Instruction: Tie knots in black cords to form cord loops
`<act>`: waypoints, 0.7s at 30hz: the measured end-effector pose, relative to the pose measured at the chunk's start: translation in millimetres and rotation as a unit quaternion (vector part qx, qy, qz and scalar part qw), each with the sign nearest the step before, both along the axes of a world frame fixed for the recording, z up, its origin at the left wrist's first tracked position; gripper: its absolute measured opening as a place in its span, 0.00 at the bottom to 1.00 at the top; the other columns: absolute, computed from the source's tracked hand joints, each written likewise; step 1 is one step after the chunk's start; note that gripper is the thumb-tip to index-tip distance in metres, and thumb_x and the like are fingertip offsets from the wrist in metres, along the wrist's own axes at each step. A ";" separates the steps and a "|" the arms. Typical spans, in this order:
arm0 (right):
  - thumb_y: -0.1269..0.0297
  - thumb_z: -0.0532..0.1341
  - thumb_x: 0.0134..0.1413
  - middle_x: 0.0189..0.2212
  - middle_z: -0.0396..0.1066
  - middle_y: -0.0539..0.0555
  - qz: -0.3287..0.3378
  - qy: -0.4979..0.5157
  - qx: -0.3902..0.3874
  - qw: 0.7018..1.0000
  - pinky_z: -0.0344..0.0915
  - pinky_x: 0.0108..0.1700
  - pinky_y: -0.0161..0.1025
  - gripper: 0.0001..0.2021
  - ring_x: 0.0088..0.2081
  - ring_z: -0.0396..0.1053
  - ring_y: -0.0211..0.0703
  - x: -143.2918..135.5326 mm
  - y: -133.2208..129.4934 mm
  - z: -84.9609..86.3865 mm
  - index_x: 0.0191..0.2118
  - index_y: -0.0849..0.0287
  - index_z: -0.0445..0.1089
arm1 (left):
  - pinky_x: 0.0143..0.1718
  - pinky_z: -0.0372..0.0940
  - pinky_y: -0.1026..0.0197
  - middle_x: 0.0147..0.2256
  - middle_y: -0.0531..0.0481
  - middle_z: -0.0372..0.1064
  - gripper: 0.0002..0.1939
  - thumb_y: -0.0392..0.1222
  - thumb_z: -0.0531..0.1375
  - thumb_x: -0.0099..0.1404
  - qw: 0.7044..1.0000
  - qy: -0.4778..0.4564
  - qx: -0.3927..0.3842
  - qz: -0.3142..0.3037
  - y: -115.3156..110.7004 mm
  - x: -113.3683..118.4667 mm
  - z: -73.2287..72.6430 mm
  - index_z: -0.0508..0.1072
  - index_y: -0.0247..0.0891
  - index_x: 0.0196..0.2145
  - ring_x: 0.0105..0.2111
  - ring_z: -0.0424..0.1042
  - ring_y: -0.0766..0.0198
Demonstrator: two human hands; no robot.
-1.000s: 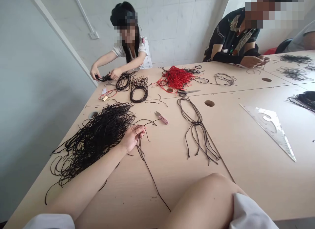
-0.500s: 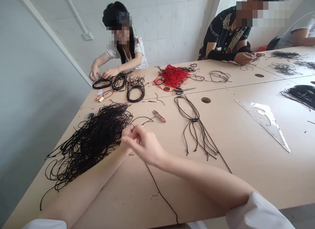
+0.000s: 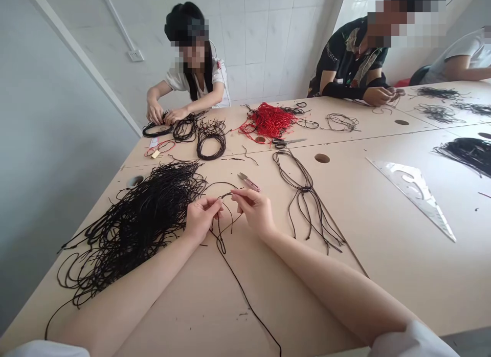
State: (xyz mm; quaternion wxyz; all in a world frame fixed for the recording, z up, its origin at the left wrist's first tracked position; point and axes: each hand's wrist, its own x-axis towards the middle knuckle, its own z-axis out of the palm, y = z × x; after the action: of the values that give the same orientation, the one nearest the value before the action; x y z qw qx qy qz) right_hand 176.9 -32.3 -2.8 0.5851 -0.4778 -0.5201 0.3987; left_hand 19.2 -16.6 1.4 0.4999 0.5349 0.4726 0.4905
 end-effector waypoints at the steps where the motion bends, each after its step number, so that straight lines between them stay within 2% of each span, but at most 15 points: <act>1: 0.59 0.62 0.53 0.22 0.70 0.49 -0.002 -0.006 0.004 1.000 0.66 0.27 0.36 0.09 0.22 0.64 0.35 0.0 1.5 -3.5 0.37 0.55 0.75 | 0.23 0.63 0.67 0.22 0.50 0.71 0.11 0.45 0.64 0.57 1.000 -0.004 -0.003 -0.008 -0.3 0.1 0.3 0.75 0.33 0.28 0.19 0.68 0.70; 4: 0.61 0.62 0.52 0.25 0.72 0.51 0.005 -0.055 0.031 0.998 0.66 0.28 0.37 0.07 0.25 0.66 0.37 -1.1 6.6 -9.6 0.34 0.56 0.75 | 0.25 0.64 0.66 0.23 0.49 0.72 0.10 0.45 0.64 0.57 0.999 -0.031 -0.015 -0.027 0.0 0.2 0.3 0.76 0.33 0.29 0.21 0.69 0.69; 7: 0.65 0.61 0.53 0.29 0.73 0.52 0.007 -0.115 0.086 0.990 0.67 0.33 0.37 0.05 0.30 0.68 0.39 -2.6 8.7 -8.2 0.34 0.56 0.74 | 0.27 0.64 0.66 0.25 0.47 0.73 0.10 0.45 0.64 0.57 0.996 -0.066 -0.040 -0.042 1.0 -0.4 0.3 0.77 0.33 0.28 0.23 0.70 0.69; 12: 0.68 0.59 0.54 0.27 0.70 0.51 0.002 -0.186 0.152 0.971 0.65 0.34 0.38 0.04 0.30 0.66 0.38 -3.2 4.7 -1.4 0.32 0.56 0.71 | 0.28 0.65 0.66 0.27 0.46 0.74 0.10 0.45 0.66 0.55 0.990 -0.088 -0.083 -0.067 2.1 -2.2 1.6 0.78 0.33 0.28 0.23 0.70 0.69; 16: 0.67 0.57 0.57 0.30 0.70 0.52 0.019 -0.213 0.182 0.960 0.66 0.36 0.40 0.05 0.33 0.67 0.40 0.3 5.4 -4.1 0.34 0.55 0.70 | 0.27 0.64 0.66 0.26 0.46 0.74 0.11 0.44 0.67 0.53 0.988 -0.092 -0.095 -0.073 3.8 -3.1 2.6 0.79 0.32 0.28 0.22 0.69 0.69; 19: 0.66 0.56 0.59 0.35 0.72 0.53 0.021 -0.266 0.219 0.938 0.64 0.43 0.43 0.08 0.38 0.68 0.42 4.9 9.3 -8.8 0.37 0.52 0.73 | 0.25 0.62 0.66 0.26 0.47 0.74 0.10 0.44 0.67 0.53 0.986 -0.105 -0.105 -0.072 4.7 -3.2 3.6 0.78 0.33 0.28 0.21 0.67 0.70; 21: 0.66 0.57 0.59 0.36 0.73 0.52 -0.002 -0.319 0.238 0.918 0.60 0.47 0.45 0.08 0.39 0.67 0.43 7.7 10.8 -10.3 0.38 0.50 0.74 | 0.24 0.62 0.66 0.25 0.48 0.73 0.10 0.44 0.66 0.54 0.985 -0.115 -0.111 -0.068 4.8 -2.7 4.2 0.78 0.33 0.28 0.21 0.66 0.71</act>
State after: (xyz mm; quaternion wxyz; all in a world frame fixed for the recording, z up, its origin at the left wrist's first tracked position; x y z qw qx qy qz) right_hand 184.6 -21.5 -13.1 0.4854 -0.4275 -0.7575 0.0887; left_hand 16.5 -11.9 5.6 0.6393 0.4470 0.4261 0.4583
